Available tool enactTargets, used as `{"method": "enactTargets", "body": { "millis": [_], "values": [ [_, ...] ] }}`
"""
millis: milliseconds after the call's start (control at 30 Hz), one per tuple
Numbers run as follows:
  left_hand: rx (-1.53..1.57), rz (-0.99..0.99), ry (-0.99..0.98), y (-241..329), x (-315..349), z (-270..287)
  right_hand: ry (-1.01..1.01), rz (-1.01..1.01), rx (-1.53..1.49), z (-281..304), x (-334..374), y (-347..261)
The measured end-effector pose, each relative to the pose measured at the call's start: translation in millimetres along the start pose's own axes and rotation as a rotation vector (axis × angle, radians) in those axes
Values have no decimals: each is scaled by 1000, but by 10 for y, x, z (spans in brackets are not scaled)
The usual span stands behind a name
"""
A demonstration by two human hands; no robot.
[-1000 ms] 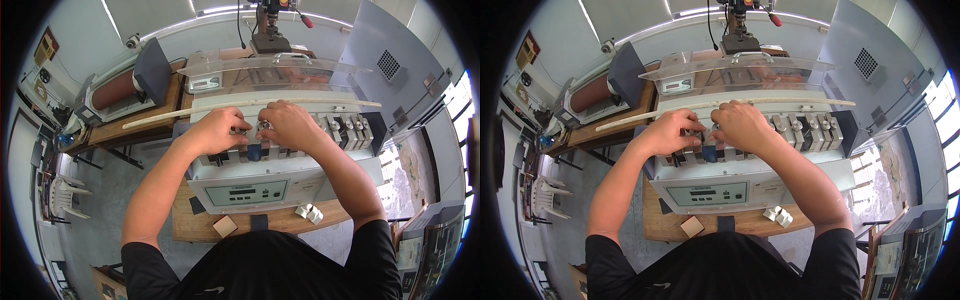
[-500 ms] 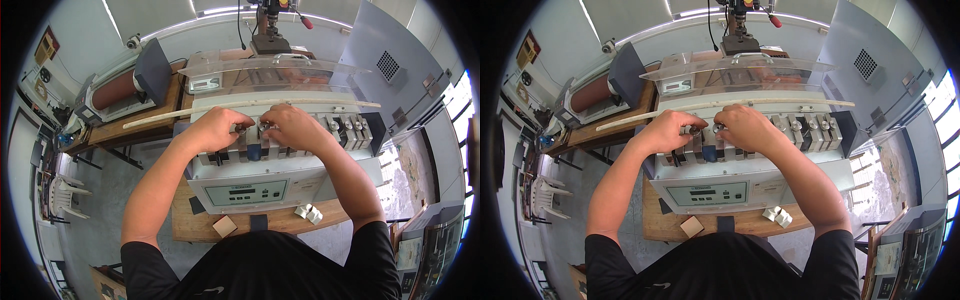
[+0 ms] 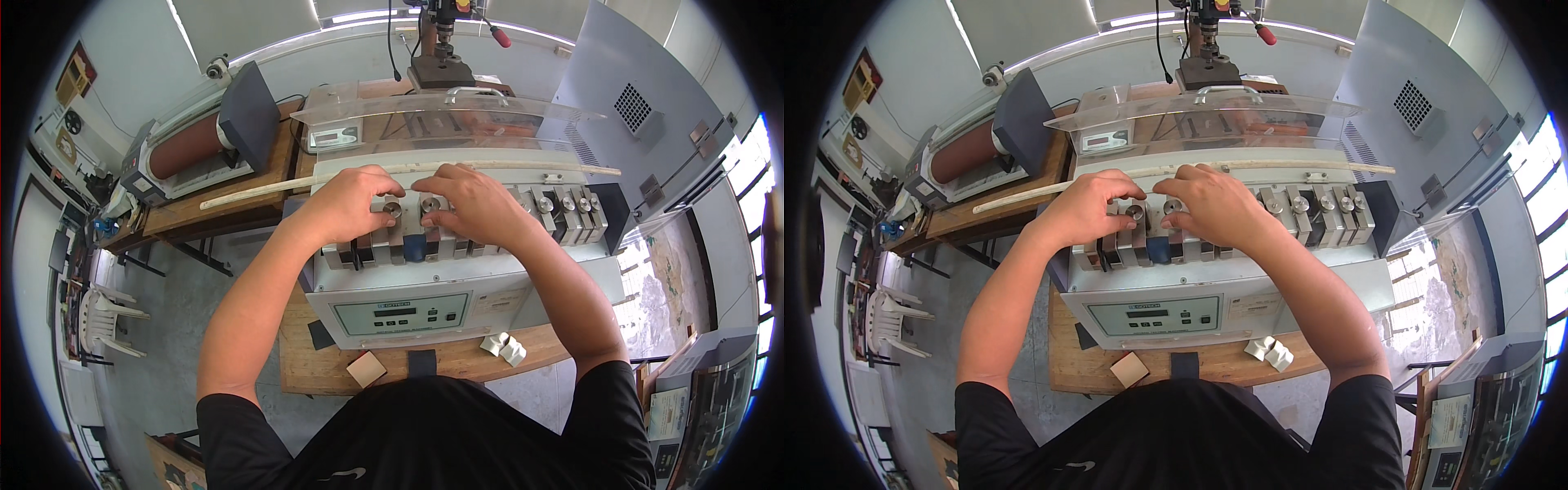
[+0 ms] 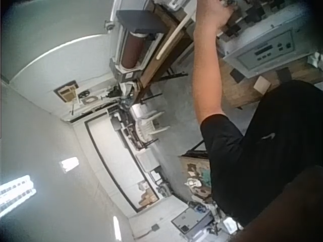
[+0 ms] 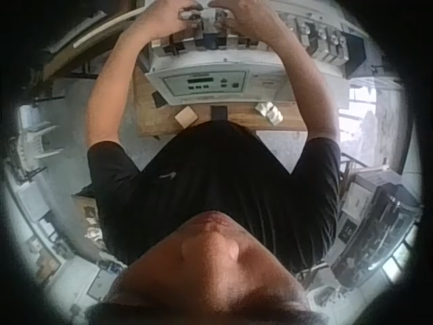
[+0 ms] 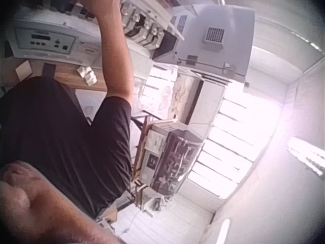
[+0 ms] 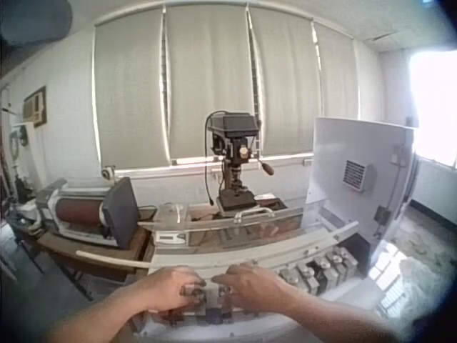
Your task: Testing shoe materials using a flex test machine by clamping fabric swatches and operating the machine.
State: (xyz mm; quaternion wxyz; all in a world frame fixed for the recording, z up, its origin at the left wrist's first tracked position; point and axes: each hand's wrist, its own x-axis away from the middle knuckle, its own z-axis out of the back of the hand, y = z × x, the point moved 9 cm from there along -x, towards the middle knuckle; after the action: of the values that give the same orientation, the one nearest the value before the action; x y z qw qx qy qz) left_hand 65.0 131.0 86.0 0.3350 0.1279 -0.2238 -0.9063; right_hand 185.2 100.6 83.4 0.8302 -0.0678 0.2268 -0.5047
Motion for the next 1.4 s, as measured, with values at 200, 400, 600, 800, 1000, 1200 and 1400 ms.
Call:
{"method": "enactTargets", "body": {
  "millis": [200,400,600,800,1000,1200,1400],
  "values": [
    [-66,-24,-24,-64,24,21,-106,84,-47,-40,-8,-47],
    [-34,-32,-21,27,24,-15,-141,-7,-16,24,28,27],
    [-108,-30,30,-30,23,6,-189,-119,51,91,26,71],
    [-116,-79,48,34,-8,115,-30,125,-53,42,74,13],
    [-182,-48,100,41,-45,-40,-149,-99,58,69,13,109],
    [-227,-66,32,70,-32,156,70,69,-56,107,81,62],
    [-160,-29,88,89,-88,172,-9,-27,36,105,11,121]
  ]
}}
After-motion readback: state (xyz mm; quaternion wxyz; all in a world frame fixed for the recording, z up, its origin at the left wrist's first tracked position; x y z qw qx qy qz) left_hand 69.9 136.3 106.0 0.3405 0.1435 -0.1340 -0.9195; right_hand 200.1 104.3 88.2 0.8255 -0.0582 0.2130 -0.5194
